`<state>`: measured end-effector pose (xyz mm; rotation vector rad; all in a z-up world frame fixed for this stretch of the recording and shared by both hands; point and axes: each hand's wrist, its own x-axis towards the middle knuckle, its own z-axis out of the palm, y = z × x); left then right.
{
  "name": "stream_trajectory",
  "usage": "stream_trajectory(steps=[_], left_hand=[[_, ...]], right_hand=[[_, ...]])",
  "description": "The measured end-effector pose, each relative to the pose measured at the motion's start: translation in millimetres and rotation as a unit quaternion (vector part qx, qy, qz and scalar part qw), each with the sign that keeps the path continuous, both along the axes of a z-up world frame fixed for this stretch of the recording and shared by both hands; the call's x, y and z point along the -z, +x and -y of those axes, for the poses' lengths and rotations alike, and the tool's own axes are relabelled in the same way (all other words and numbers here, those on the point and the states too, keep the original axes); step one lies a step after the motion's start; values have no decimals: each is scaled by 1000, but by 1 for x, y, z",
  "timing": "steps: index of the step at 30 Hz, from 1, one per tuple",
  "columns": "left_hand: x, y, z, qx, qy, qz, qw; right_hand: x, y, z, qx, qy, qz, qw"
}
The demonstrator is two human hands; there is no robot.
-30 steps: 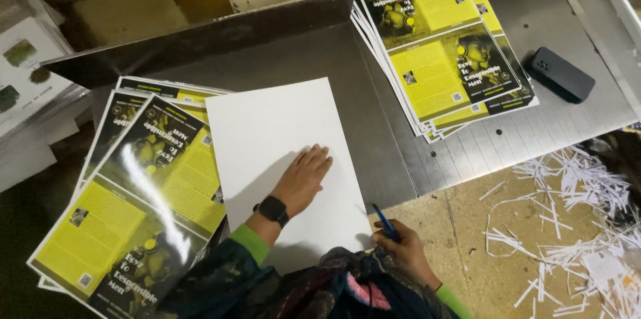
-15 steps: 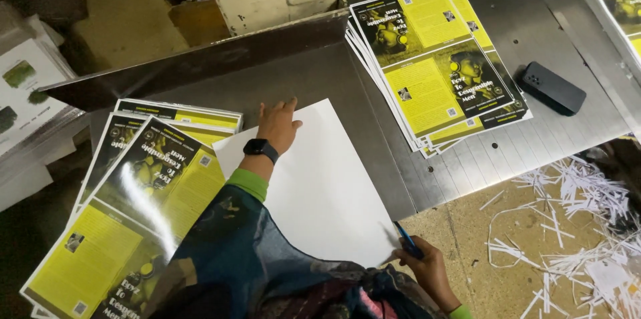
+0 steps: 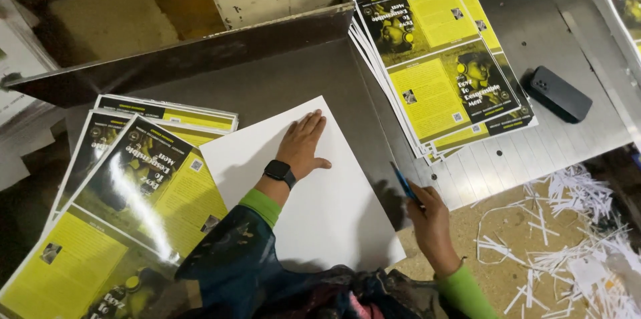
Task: Aligning and preparing printed sheets on an industrial paper cutter.
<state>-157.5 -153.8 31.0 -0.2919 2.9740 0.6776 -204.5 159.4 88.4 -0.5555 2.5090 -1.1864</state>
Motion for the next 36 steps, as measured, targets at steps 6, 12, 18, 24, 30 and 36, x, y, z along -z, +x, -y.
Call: stream_trajectory(steps=[6,12,18,24,30,36], left_hand=[[-46,-2,1,-21,29,90,995],[-42,-10,-2,-35,-21,86,995],[-51,-8,-3,-40,-24,73,996],[-61,-8,-3,-46,-22,84,995],[-60,-9,-4,-46,-22,85,995],[-64,-7,-5,-44,-43,81,995]], right_hand=[[0,-25,134,-13,-39,-70,997],[35,-60,194,-42,11,-119,992],[45,-67,206,-57,64,-133,987],[47,-69,209,-65,88,-146,983],[40,-68,210,-96,118,-179,972],[43,-72,208,-115,135,-188,966]])
